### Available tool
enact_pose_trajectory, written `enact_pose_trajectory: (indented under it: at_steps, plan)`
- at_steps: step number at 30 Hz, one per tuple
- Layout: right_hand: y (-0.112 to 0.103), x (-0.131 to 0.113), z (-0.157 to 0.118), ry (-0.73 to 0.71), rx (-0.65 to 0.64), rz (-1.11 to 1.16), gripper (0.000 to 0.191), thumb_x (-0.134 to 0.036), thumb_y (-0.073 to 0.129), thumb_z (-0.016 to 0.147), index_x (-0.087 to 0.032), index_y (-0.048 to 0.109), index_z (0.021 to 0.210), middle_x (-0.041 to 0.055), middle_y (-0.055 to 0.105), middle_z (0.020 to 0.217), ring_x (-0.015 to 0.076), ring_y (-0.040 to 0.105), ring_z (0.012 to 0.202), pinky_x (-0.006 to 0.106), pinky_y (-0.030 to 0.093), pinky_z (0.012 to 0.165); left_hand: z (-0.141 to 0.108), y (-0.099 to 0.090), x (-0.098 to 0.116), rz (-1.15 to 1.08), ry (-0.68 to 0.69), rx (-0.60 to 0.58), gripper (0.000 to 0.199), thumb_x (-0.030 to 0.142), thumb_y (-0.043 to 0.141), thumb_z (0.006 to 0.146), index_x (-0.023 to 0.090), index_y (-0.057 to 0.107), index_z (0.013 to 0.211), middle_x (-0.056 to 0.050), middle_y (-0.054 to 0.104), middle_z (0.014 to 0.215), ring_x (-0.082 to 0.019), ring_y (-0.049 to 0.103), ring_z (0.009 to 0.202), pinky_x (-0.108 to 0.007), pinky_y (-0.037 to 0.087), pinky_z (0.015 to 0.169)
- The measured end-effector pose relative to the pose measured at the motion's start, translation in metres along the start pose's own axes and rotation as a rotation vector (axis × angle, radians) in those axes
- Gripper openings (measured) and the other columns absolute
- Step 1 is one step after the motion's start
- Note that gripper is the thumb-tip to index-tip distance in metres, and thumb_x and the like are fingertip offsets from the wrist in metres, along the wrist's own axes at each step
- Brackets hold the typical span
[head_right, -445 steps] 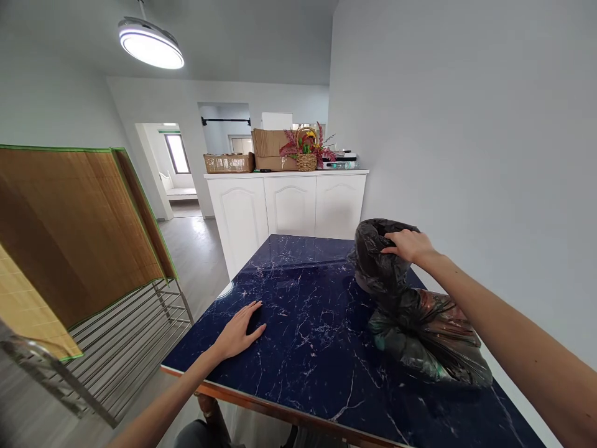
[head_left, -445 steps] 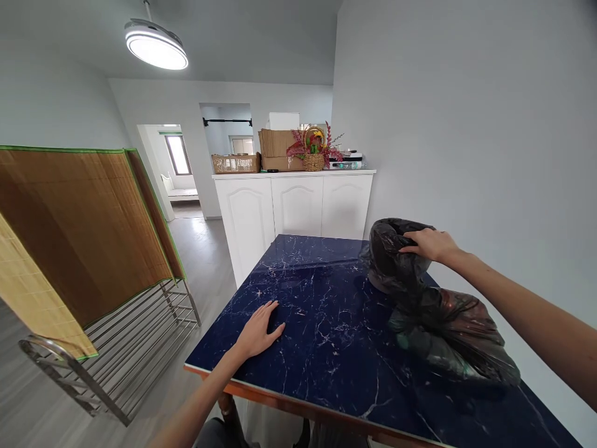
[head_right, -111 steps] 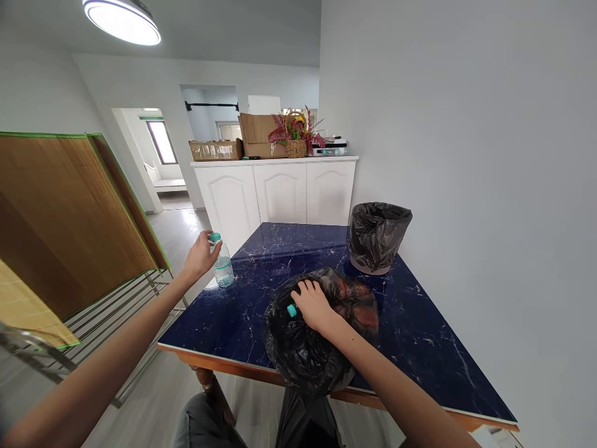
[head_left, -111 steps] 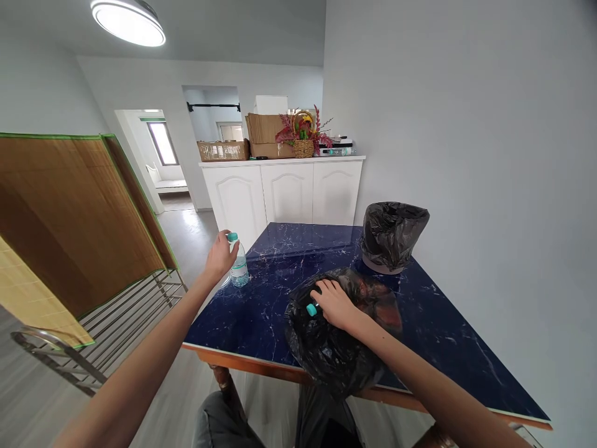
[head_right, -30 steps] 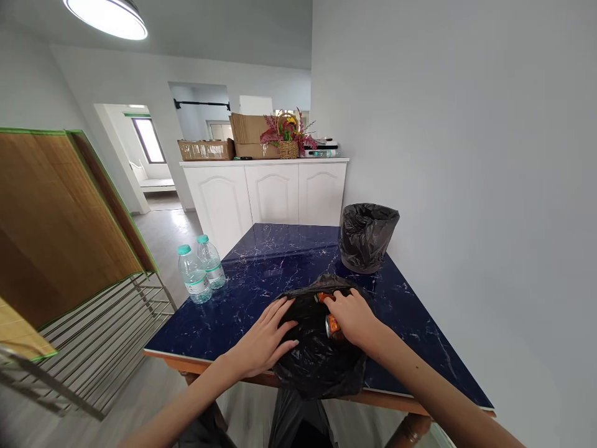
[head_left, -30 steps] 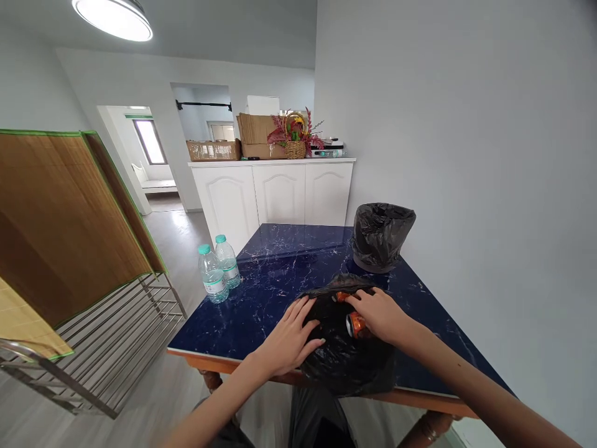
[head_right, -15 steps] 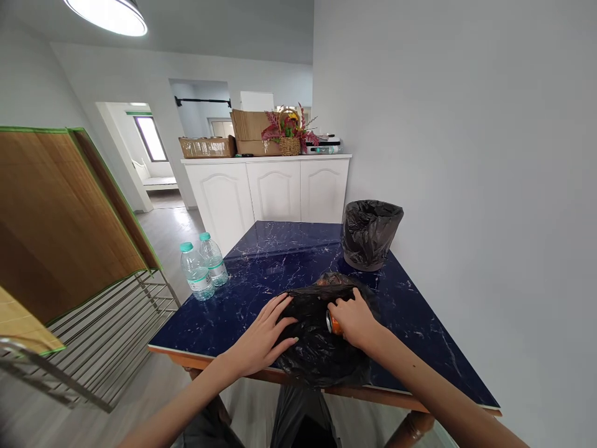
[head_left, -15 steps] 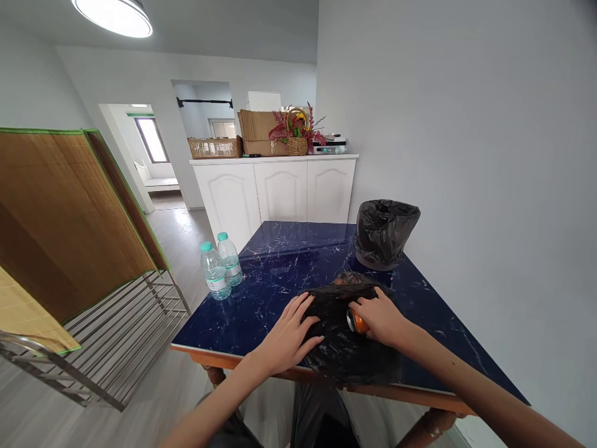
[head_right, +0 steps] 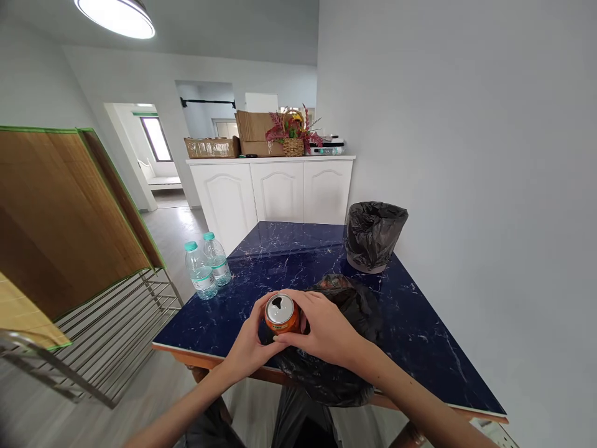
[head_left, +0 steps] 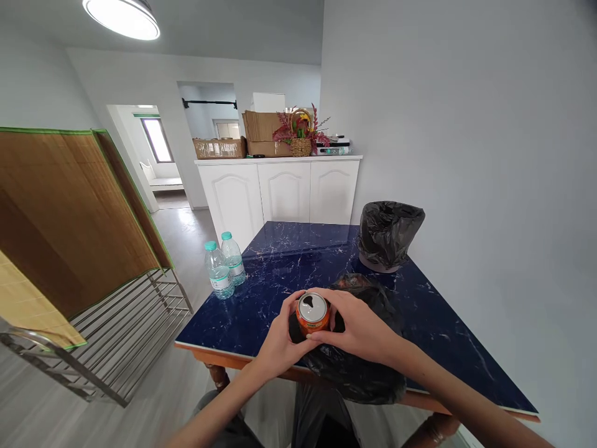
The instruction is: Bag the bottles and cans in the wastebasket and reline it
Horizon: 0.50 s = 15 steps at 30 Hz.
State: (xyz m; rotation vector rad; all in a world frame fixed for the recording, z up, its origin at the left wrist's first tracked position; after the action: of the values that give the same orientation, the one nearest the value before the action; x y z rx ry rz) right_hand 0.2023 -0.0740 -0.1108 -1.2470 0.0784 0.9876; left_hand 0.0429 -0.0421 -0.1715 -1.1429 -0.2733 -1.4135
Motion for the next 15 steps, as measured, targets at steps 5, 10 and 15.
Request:
enact_pose_trajectory:
  at_steps: [5, 10, 15]
  plan:
    - [0.009, 0.002, -0.008, -0.047, -0.191, 0.018, 0.059, -0.042, 0.064, 0.104, -0.030, 0.043, 0.159, 0.0093, 0.057, 0.157, 0.0263, 0.066, 0.128, 0.042, 0.054, 0.108, -0.022, -0.048, -0.030, 0.160, -0.054, 0.201, 0.069, 0.043, 0.085, 0.086, 0.025, 0.051, 0.143, -0.012, 0.067, 0.141, -0.031, 0.066, 0.132, -0.048, 0.049, 0.117]
    - [0.015, 0.042, -0.025, 0.041, -0.330, -0.229, 0.033, -0.030, 0.042, 0.112, -0.022, 0.066, 0.133, 0.0112, 0.070, 0.138, 0.0301, 0.069, 0.122, 0.046, 0.055, 0.103, -0.057, -0.134, -0.077, 0.298, -0.226, 0.527, 0.070, 0.056, 0.086, 0.079, 0.023, 0.057, 0.133, -0.008, 0.075, 0.120, -0.031, 0.074, 0.112, -0.048, 0.058, 0.104]
    - [0.027, 0.082, -0.040, 0.200, -0.463, -0.475, 0.039, -0.020, 0.035, 0.111, -0.022, 0.068, 0.133, 0.0104, 0.071, 0.135, 0.0263, 0.074, 0.113, 0.040, 0.059, 0.093, -0.078, -0.197, -0.104, 0.343, -0.349, 0.704, 0.077, 0.064, 0.086, 0.073, 0.022, 0.057, 0.129, -0.011, 0.074, 0.124, -0.034, 0.075, 0.112, -0.049, 0.060, 0.099]
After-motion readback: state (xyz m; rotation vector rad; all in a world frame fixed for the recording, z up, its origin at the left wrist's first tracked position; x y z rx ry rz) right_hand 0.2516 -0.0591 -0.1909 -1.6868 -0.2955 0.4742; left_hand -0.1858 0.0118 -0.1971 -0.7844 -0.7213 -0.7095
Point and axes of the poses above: each hand's wrist, its own z-axis towards the middle knuckle, its own y-axis out of the palm, x = y × z, the point moved 7 cm from there along z, towards the middle knuckle
